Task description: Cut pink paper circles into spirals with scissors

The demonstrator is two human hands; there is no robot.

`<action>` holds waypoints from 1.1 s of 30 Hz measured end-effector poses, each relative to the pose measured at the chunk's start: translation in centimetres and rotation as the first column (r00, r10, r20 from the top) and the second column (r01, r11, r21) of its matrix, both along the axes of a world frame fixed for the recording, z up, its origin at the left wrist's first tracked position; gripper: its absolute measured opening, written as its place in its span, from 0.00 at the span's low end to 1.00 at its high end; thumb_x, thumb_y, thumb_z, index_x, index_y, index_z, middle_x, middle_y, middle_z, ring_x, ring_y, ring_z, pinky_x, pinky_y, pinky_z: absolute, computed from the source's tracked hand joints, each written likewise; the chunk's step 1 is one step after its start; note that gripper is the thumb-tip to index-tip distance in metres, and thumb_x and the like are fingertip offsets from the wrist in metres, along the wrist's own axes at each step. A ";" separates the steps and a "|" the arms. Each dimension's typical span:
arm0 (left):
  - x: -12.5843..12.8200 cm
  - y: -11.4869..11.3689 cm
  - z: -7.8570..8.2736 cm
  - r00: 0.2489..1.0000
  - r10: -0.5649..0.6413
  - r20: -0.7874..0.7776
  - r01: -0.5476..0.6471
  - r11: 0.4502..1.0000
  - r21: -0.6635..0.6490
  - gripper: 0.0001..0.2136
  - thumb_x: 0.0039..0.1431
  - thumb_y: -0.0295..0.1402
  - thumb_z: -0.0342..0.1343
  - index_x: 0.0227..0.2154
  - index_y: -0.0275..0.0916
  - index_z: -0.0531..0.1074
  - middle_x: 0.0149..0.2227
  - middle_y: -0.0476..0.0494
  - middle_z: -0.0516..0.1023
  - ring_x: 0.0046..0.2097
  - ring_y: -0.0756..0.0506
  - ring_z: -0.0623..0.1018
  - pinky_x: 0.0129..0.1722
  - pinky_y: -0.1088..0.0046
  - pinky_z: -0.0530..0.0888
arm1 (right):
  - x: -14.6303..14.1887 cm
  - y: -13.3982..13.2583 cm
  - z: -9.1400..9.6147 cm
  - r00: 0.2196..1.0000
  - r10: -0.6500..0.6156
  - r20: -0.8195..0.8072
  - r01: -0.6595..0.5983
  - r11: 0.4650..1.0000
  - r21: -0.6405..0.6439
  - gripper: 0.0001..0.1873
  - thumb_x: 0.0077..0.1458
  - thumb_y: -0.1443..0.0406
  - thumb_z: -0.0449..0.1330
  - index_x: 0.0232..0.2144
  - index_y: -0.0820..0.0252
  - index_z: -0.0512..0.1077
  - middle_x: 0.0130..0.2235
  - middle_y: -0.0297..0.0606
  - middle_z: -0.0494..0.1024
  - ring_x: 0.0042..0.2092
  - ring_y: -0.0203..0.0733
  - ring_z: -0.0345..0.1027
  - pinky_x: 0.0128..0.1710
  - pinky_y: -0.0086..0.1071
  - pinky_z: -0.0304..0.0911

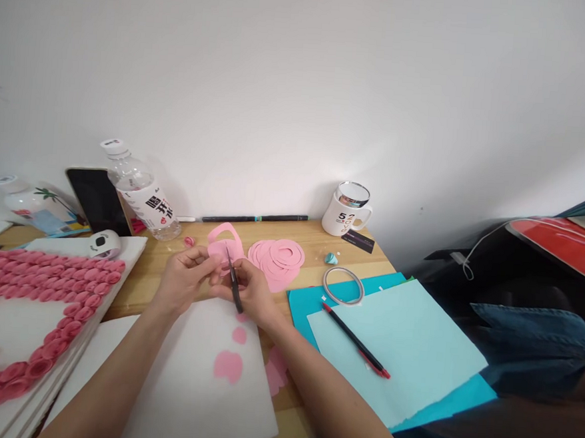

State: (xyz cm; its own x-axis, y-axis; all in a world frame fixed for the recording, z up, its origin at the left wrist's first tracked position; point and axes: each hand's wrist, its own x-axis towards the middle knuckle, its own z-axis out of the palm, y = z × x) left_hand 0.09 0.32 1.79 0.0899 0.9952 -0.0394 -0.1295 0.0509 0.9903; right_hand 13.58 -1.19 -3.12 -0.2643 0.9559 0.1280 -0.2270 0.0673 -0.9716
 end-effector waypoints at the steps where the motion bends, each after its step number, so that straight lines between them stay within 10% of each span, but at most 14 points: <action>1: 0.1 0.0 0.0 1.000 0.004 -0.002 -0.004 1.000 -0.002 0.08 0.44 0.31 0.61 0.16 0.36 0.69 0.14 0.53 0.69 0.18 0.54 0.67 0.22 0.78 0.65 | 0.0 0.0 0.0 1.000 -0.003 0.001 0.003 1.000 0.001 0.24 0.36 0.57 0.71 0.32 0.59 0.65 0.27 0.30 0.68 0.29 0.34 0.60 0.29 0.27 0.56; 33: -0.3 0.4 -0.3 0.996 0.070 0.052 -0.074 0.995 0.074 0.08 0.47 0.34 0.61 0.21 0.36 0.70 0.15 0.54 0.67 0.17 0.56 0.65 0.20 0.78 0.63 | 0.0 -0.2 0.2 0.994 -0.014 0.105 0.024 0.996 -0.091 0.21 0.37 0.55 0.69 0.26 0.60 0.65 0.16 0.25 0.63 0.18 0.28 0.53 0.17 0.24 0.48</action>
